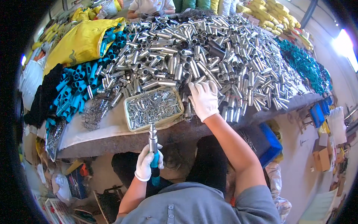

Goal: Assemble metal tubes with plastic handles and small metal pins to create hardware components.

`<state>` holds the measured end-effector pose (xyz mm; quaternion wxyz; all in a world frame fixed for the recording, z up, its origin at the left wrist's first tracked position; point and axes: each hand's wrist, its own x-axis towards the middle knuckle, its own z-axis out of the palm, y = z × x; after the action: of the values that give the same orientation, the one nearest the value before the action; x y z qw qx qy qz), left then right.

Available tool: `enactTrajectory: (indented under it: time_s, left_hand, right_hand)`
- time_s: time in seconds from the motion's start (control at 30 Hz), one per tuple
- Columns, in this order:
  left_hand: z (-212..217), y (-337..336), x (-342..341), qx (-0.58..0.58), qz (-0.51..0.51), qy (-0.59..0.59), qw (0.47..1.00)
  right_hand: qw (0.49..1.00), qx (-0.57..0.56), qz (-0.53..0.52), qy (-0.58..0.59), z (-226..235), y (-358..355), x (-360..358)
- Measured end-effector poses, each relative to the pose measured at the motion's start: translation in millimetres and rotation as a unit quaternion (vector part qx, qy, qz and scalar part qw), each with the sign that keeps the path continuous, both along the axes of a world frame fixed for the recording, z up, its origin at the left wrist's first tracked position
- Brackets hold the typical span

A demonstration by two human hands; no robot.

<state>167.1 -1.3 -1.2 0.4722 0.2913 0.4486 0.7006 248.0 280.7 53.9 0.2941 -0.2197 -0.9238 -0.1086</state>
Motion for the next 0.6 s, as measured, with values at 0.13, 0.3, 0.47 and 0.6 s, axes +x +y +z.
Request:
enactTrajectory:
  time_s: [0.13, 0.3, 0.47, 0.6]
  left_hand:
    - [-6, -8, 5, 0.010, -0.013, -0.006, 1.000]
    - [-3, -6, 7, 0.001, -0.025, -0.006, 1.000]
    - [1, -5, 14, 0.002, -0.030, -0.018, 0.999]
    - [8, -17, 6, -0.032, -0.017, 0.017, 0.999]
  right_hand:
    - [0.971, -0.071, 0.111, 0.201, 2, 3, 8]
    - [0.997, -0.031, 0.053, 0.051, -6, -7, 10]
    - [0.995, 0.016, 0.076, 0.062, -11, 17, -3]
    - [0.921, -0.341, 0.130, 0.134, 36, -13, 3]
